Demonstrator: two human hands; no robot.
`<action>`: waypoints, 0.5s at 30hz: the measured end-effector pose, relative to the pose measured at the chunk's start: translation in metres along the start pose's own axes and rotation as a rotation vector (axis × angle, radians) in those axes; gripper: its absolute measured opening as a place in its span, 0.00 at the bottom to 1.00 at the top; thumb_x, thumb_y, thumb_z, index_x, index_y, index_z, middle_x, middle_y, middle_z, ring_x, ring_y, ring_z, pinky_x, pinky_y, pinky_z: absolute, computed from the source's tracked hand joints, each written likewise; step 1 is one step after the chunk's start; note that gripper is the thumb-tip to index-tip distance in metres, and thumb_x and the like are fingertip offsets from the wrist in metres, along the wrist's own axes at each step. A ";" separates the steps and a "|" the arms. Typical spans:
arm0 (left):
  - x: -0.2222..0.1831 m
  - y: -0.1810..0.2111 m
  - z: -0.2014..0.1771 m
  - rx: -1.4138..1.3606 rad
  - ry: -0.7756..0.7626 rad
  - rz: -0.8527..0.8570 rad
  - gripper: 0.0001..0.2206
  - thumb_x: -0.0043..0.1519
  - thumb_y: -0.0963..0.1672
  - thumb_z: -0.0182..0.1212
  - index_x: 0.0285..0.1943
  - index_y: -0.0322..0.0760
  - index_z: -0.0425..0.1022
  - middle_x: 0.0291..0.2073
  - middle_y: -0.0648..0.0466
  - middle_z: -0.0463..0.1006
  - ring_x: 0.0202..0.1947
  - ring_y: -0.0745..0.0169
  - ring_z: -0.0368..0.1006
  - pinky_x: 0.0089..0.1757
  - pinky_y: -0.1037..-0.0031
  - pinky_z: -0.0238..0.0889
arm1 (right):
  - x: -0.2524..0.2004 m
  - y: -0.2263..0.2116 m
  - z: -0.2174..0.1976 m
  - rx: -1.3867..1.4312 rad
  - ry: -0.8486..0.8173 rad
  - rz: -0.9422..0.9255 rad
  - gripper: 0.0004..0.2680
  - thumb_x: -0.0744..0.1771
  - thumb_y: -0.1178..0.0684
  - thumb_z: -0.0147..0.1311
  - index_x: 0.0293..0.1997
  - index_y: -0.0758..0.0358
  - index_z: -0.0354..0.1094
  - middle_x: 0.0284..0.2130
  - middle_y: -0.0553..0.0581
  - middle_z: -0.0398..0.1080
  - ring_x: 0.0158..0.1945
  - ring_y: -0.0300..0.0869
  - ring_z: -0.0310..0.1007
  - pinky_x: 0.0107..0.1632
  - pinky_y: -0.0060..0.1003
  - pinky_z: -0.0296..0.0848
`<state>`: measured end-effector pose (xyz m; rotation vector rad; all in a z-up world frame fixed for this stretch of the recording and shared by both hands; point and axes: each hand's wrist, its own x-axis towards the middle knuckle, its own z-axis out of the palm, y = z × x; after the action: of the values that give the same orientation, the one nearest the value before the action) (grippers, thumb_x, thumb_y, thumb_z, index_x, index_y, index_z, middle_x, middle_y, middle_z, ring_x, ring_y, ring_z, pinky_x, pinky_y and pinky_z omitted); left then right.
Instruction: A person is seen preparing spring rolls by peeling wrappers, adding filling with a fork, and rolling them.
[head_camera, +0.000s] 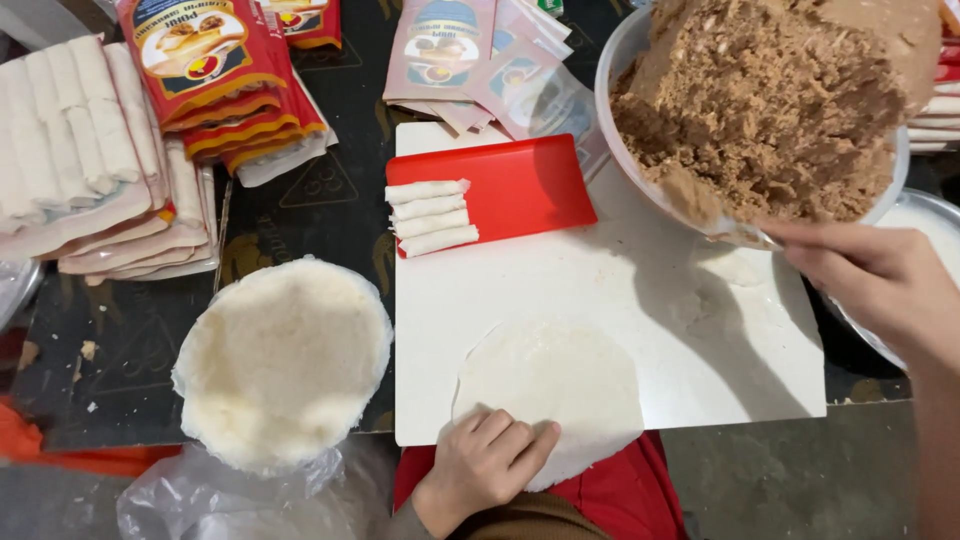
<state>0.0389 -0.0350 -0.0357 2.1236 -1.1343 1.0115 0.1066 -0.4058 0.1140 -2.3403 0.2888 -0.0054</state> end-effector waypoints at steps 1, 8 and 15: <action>-0.004 0.001 0.003 0.005 -0.003 -0.009 0.06 0.66 0.37 0.68 0.42 0.41 0.81 0.25 0.60 0.65 0.24 0.66 0.57 0.26 0.76 0.55 | -0.004 0.015 0.002 -0.001 -0.010 -0.003 0.13 0.72 0.62 0.53 0.64 0.61 0.80 0.31 0.60 0.78 0.22 0.39 0.41 0.25 0.37 0.44; -0.013 0.007 0.011 0.095 0.022 -0.096 0.11 0.68 0.41 0.75 0.56 0.52 0.84 0.52 0.60 0.78 0.46 0.59 0.68 0.40 0.71 0.73 | -0.080 0.022 0.084 -0.449 -0.642 -0.357 0.20 0.67 0.52 0.55 0.66 0.27 0.75 0.44 0.39 0.82 0.26 0.44 0.87 0.34 0.40 0.81; -0.029 0.005 0.019 -0.139 0.041 -0.151 0.11 0.62 0.34 0.79 0.49 0.32 0.82 0.53 0.44 0.76 0.42 0.51 0.76 0.39 0.67 0.81 | -0.091 0.048 0.042 -1.088 -0.698 -0.222 0.22 0.68 0.33 0.44 0.71 -0.04 0.51 0.51 0.25 0.71 0.40 0.45 0.87 0.37 0.51 0.83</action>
<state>0.0311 -0.0374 -0.0696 2.0352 -0.9789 0.8775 0.0122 -0.3896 0.0581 -3.1880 -0.4370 1.0728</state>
